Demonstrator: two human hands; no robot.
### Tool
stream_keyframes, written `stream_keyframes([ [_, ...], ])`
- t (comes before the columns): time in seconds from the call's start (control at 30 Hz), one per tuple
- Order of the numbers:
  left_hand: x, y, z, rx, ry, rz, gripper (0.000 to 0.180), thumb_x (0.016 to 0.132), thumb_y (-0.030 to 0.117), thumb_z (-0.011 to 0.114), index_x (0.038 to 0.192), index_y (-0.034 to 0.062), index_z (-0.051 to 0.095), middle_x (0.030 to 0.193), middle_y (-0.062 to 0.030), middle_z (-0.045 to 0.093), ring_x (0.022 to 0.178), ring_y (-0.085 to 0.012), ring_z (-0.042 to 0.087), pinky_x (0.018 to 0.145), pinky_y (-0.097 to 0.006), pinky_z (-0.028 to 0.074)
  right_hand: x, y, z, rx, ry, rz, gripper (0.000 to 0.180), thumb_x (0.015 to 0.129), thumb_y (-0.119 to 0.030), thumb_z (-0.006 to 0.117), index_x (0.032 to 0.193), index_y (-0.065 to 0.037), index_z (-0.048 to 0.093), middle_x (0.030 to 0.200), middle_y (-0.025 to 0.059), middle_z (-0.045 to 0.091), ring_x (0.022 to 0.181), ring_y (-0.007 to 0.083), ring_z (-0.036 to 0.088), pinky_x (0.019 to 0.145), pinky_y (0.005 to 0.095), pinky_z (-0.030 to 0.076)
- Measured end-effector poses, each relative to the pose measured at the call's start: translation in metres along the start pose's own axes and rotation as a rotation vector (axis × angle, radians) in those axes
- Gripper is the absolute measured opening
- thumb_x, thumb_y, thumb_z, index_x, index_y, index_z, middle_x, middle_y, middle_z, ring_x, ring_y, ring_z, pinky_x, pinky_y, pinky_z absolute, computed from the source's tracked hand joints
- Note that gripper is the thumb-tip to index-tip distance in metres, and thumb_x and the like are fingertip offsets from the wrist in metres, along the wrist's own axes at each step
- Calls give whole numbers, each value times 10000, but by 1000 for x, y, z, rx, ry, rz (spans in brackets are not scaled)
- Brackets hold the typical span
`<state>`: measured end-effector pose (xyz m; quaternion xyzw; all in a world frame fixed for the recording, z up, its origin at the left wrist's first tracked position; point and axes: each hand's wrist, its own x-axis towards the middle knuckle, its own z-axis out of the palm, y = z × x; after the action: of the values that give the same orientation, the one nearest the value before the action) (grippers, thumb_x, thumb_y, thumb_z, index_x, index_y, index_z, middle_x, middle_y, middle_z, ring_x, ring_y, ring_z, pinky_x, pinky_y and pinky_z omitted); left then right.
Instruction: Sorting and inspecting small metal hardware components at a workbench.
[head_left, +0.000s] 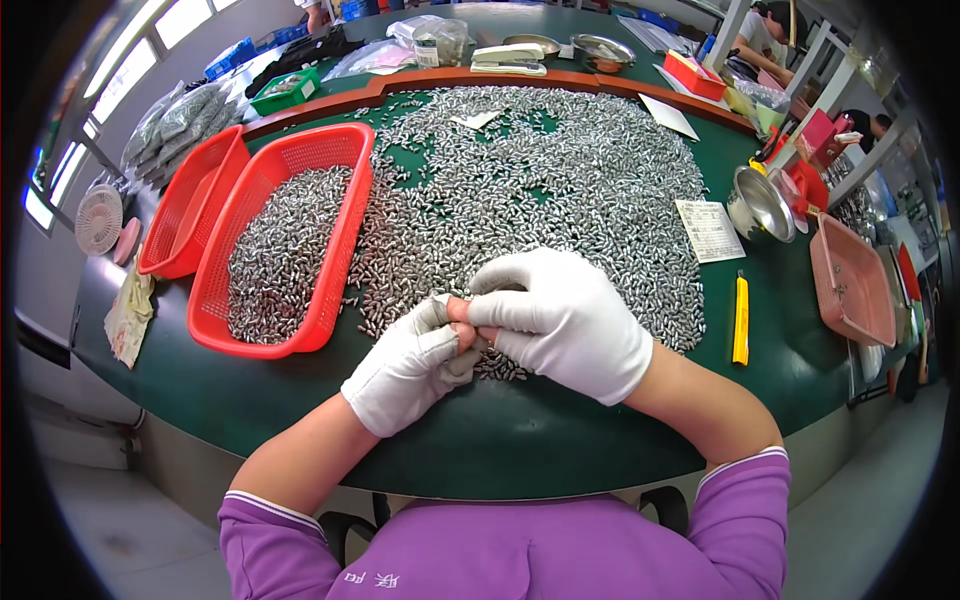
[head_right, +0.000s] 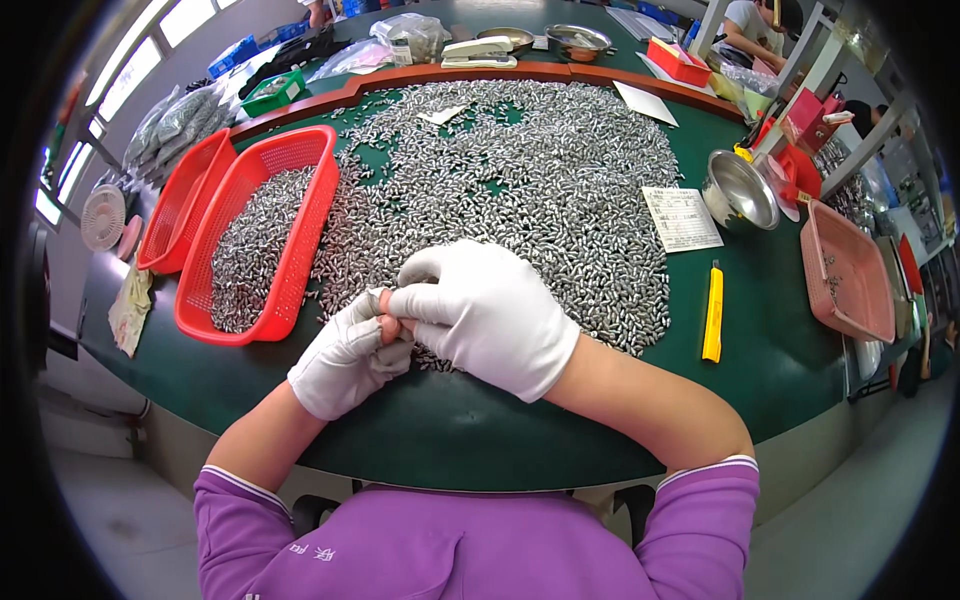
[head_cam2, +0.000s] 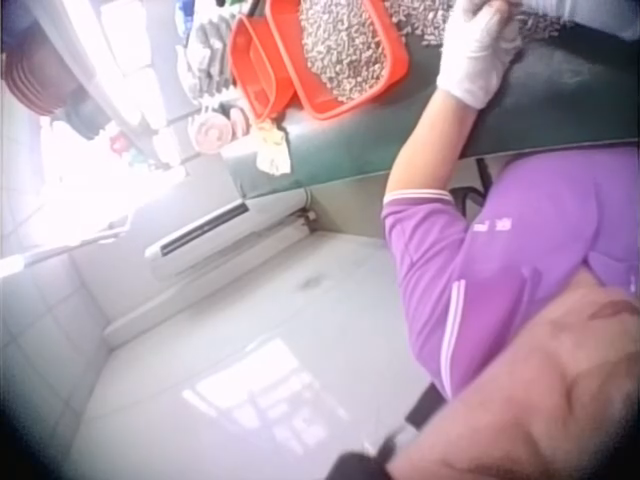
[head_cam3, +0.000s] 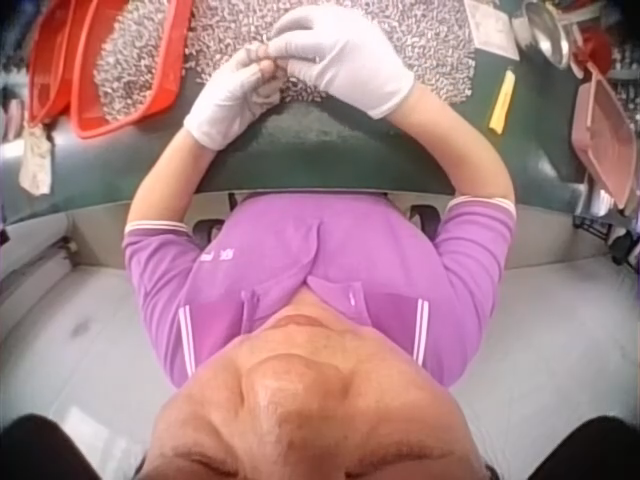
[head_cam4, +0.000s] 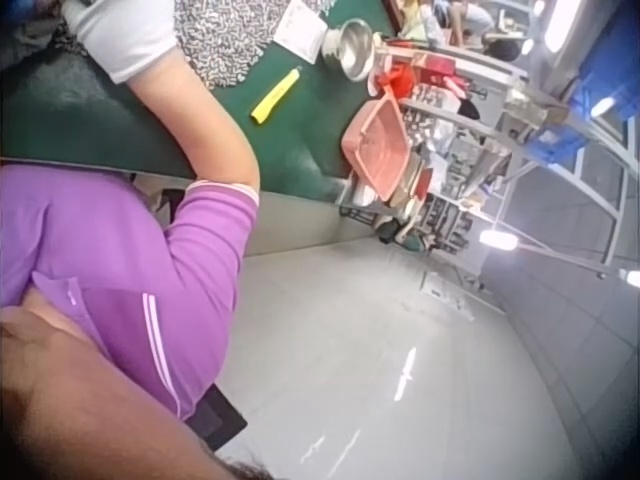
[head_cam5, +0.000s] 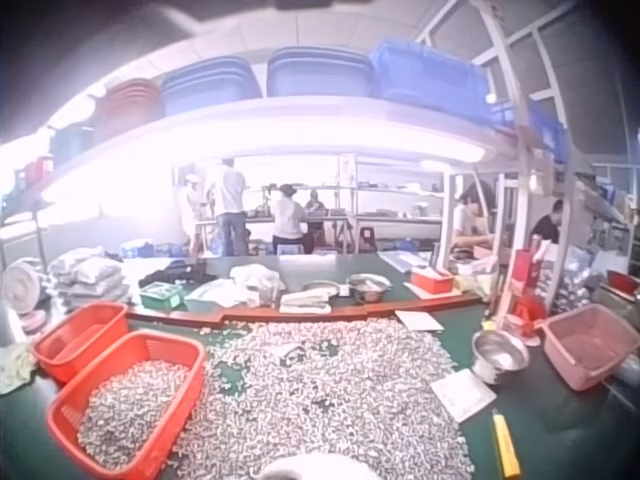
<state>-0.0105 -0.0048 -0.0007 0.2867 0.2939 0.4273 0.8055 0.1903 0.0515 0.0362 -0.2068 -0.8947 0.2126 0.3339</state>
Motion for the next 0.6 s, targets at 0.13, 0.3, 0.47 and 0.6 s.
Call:
stream_keyframes([
  [0.13, -1, 0, -5, -26, -49, 27, 167, 929, 171, 672, 1037, 110, 559, 845, 7, 518, 676, -76, 411, 616, -214, 343, -3, 4, -4, -263, -21, 126, 371, 815, -136, 701, 1168, -38, 650, 1030, 128, 665, 924, 315, 646, 794, 399, 529],
  [0.3, 0, 0, -5, -82, -79, 5, 166, 940, 200, 662, 1034, 100, 569, 862, -13, 532, 677, -84, 425, 628, -222, 363, -13, 35, 0, -527, -200, 310, 210, 828, -212, 681, 1017, -120, 687, 942, 97, 646, 893, 304, 637, 784, 410, 520],
  [0.47, -1, -1, -5, -94, -79, 13, 177, 936, 210, 667, 1037, 100, 572, 888, -16, 546, 681, -85, 429, 636, -221, 370, -14, 39, 6, -544, -169, 281, 105, 826, -210, 680, 848, -110, 656, 834, 79, 613, 823, 290, 623, 740, 415, 512],
  [0.6, 0, 2, -6, -88, -92, -23, 194, 924, 189, 677, 1057, 97, 569, 914, -12, 552, 690, -84, 434, 643, -226, 375, -8, 30, 4, -580, -125, 287, 108, 820, -191, 689, 854, -94, 657, 836, 90, 623, 821, 293, 626, 731, 404, 510],
])
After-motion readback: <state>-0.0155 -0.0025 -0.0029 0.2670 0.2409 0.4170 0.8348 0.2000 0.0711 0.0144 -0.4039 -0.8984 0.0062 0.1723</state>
